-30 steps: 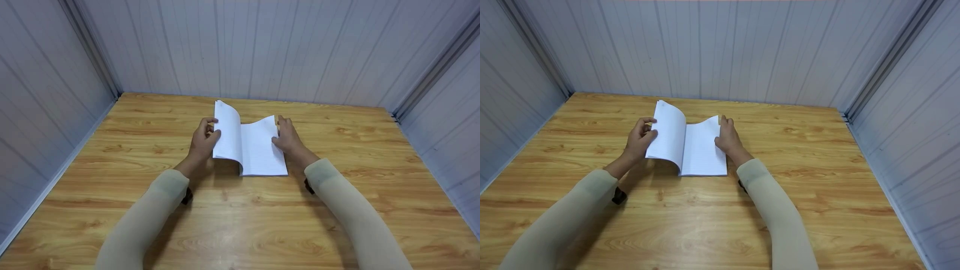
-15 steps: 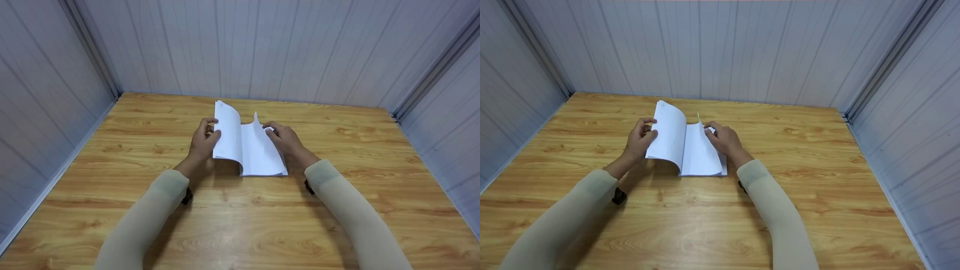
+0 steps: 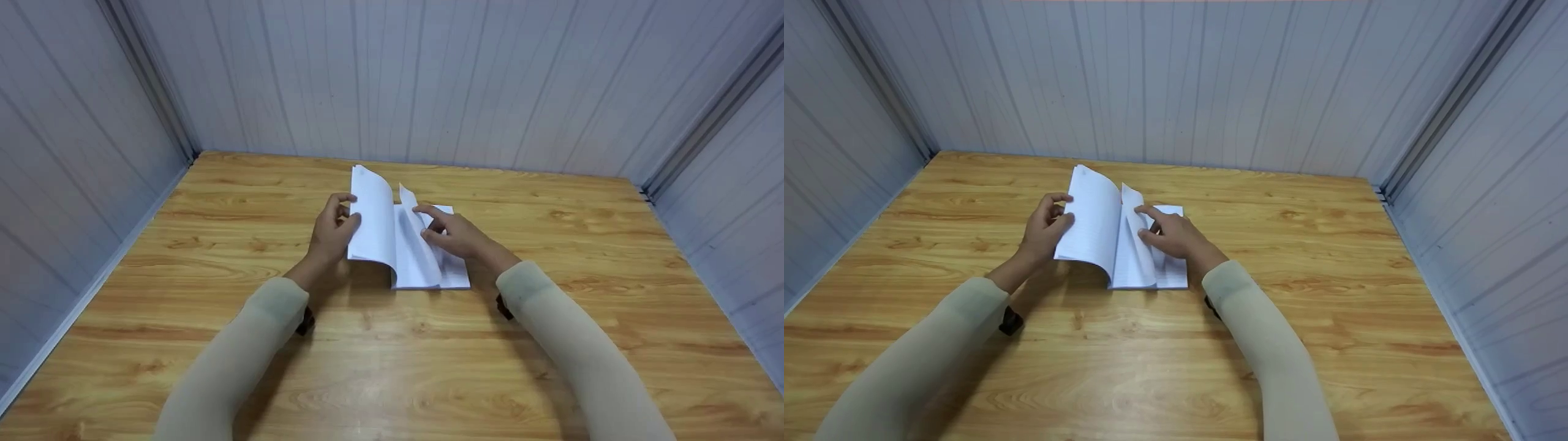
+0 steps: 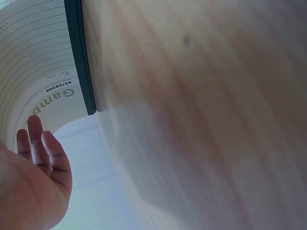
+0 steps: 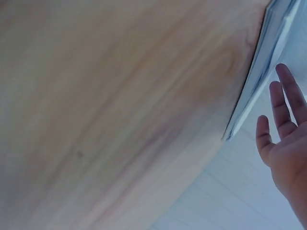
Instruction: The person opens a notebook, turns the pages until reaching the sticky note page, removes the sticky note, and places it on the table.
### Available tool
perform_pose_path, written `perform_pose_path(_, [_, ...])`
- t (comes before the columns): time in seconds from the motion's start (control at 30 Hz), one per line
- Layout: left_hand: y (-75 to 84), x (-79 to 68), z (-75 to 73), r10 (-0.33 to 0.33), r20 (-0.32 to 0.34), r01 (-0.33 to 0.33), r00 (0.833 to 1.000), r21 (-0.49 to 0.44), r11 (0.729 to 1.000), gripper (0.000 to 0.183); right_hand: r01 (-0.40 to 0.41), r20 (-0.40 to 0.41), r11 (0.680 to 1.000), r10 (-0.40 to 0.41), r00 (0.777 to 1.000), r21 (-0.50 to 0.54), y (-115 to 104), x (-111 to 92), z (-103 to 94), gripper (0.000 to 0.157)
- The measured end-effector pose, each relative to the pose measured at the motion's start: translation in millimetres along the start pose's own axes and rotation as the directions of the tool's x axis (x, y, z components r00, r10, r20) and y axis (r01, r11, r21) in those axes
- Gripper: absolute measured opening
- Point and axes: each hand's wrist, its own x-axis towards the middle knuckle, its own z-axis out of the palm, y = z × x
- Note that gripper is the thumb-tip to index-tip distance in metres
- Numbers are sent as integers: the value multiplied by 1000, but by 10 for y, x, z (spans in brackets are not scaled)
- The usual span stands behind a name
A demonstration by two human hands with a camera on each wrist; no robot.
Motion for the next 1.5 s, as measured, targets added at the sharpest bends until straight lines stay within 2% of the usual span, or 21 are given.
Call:
perform_pose_path(0.17, [-2, 3, 4, -14, -3, 14, 1000, -4, 1000, 30, -31, 32, 999, 32, 999, -27, -120, 6, -22, 53])
perform_pose_path(0.33, [-56, 27, 9, 3, -30, -3, 1000, -7, 1000, 29, -41, 47, 997, 45, 998, -67, -246, 38, -17, 57])
perform_pose_path(0.5, [-59, 26, 11, 6, -33, -6, 999, 0, 1000, 29, -14, 82, 995, 22, 996, -103, -359, 43, 24, 60])
perform_pose_path(0.93, [-56, 57, -6, 36, -29, -35, 999, 56, 998, 30, 23, 93, 990, -10, 996, -142, -584, 77, 114, 65])
perform_pose_path(1.27, [-80, 75, -7, 56, -42, -56, 998, 14, 998, 30, 50, 112, 984, -31, 993, -168, -654, 91, 168, 64])
perform_pose_path(1.5, [-41, 56, -2, 22, -28, -21, 999, 20, 1000, 35, 46, 115, 985, -28, 993, -164, -622, 75, 183, 64])
